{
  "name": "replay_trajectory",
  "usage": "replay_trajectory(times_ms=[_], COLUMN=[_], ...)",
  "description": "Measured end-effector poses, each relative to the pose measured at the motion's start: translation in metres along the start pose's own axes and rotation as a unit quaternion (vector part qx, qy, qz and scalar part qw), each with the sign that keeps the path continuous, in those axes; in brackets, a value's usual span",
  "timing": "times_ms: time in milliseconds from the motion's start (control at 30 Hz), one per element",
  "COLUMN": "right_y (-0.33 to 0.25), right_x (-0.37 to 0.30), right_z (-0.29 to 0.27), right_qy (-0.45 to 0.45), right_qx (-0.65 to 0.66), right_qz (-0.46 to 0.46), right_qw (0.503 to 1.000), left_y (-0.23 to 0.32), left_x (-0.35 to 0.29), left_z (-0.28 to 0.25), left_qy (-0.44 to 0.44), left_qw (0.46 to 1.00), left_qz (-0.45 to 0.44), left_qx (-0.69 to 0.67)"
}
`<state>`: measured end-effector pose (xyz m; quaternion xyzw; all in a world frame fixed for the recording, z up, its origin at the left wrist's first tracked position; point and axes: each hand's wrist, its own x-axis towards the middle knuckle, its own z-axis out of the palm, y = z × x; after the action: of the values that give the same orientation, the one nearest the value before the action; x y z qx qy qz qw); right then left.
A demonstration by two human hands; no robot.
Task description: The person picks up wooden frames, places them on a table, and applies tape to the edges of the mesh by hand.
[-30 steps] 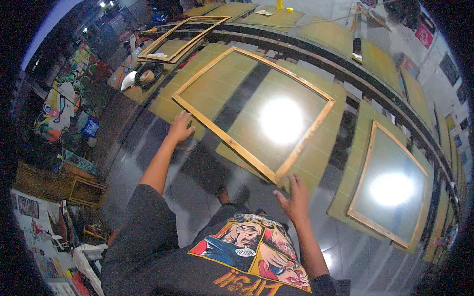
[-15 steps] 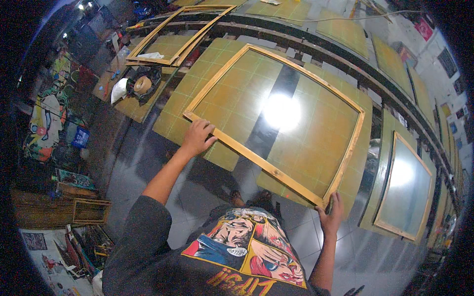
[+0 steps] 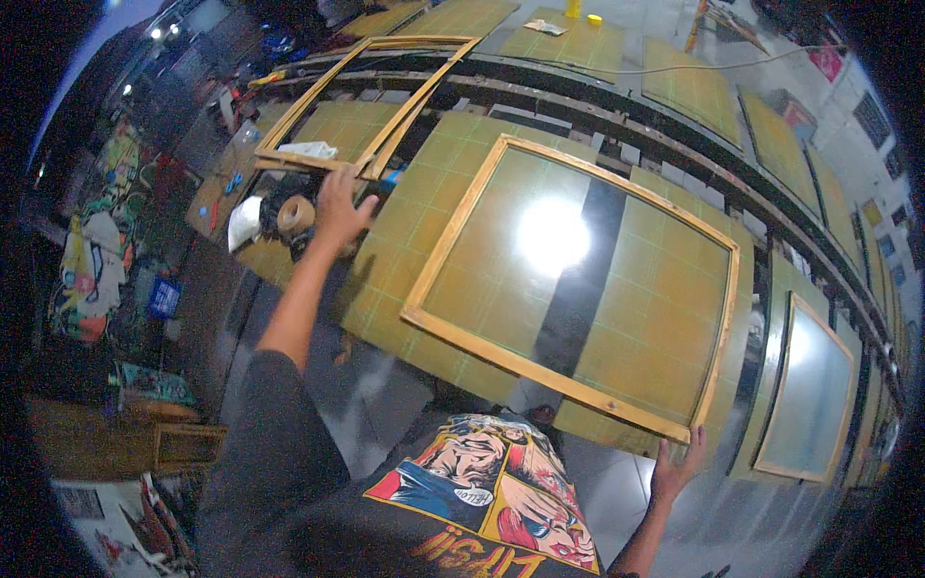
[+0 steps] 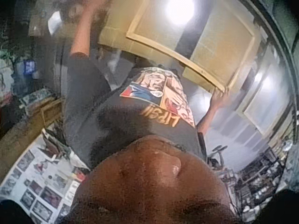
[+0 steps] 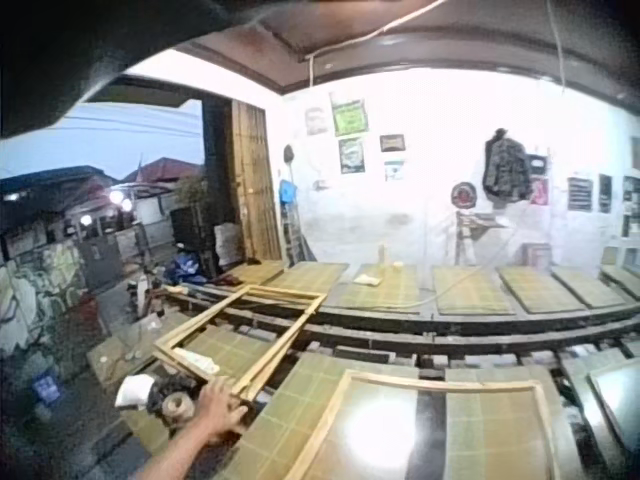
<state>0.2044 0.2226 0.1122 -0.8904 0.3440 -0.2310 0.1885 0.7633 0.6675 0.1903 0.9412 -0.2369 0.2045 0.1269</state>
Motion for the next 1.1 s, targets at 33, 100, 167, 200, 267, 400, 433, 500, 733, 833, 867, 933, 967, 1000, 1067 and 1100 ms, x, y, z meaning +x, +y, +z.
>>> replay_trajectory(times_ms=[33, 100, 167, 200, 267, 400, 433, 500, 733, 833, 867, 933, 967, 1000, 1067, 1100], right_y=[-0.018, -0.054, -0.097, -0.127, -0.177, -0.246, -0.256, -0.266, -0.287, -0.297, -0.299, -0.305, -0.31, -0.312, -0.306, -0.304], right_x=[-0.003, -0.013, -0.029, -0.035, -0.039, -0.048, -0.05, -0.055, -0.064, -0.066, -0.065, -0.068, -0.066, -0.065, -0.069, -0.069], right_z=[0.009, 0.031, 0.054, 0.064, 0.076, 0.094, 0.097, 0.102, 0.112, 0.108, 0.107, 0.103, 0.1, 0.096, 0.092, 0.09], right_qy=[0.005, 0.01, 0.021, 0.014, -0.01, -0.051, -0.054, -0.05, -0.019, -0.014, -0.01, -0.004, -0.008, -0.011, -0.009, -0.007], right_qx=[0.012, 0.022, 0.062, 0.061, 0.081, 0.101, 0.113, 0.109, 0.104, 0.11, 0.109, 0.108, 0.113, 0.117, 0.119, 0.124], right_qz=[0.004, 0.012, 0.062, 0.076, 0.037, 0.06, 0.063, 0.058, 0.058, 0.057, 0.053, 0.061, 0.061, 0.063, 0.076, 0.084], right_qw=[1.0, 1.0, 0.996, 0.995, 0.996, 0.992, 0.99, 0.991, 0.993, 0.992, 0.993, 0.992, 0.992, 0.991, 0.99, 0.989], left_y=[-0.041, -0.093, -0.086, -0.088, -0.097, -0.095, -0.094, -0.096, -0.111, -0.124, -0.126, -0.122, -0.15, -0.178, -0.164, -0.141], left_x=[0.018, 0.045, 0.077, 0.082, 0.085, 0.112, 0.118, 0.131, 0.153, 0.16, 0.161, 0.163, 0.168, 0.172, 0.164, 0.152], left_z=[0.008, 0.019, 0.014, 0.024, 0.045, 0.062, 0.064, 0.069, 0.068, 0.072, 0.071, 0.059, 0.058, 0.058, 0.03, -0.009], left_qy=[0.024, -0.044, -0.216, -0.208, -0.2, -0.229, -0.235, -0.29, -0.312, -0.31, -0.297, -0.236, -0.224, -0.212, -0.16, -0.127], left_qw=[0.997, 0.995, 0.974, 0.977, 0.977, 0.969, 0.966, 0.948, 0.941, 0.939, 0.944, 0.966, 0.971, 0.975, 0.981, 0.976], left_qz=[0.038, 0.064, 0.063, 0.044, -0.002, -0.078, -0.09, -0.113, -0.08, -0.093, -0.105, -0.087, -0.053, -0.02, 0.027, -0.006], left_qx=[0.063, 0.067, 0.029, -0.003, -0.067, -0.053, -0.06, -0.069, -0.104, -0.118, -0.101, -0.066, -0.062, -0.057, -0.108, -0.177])
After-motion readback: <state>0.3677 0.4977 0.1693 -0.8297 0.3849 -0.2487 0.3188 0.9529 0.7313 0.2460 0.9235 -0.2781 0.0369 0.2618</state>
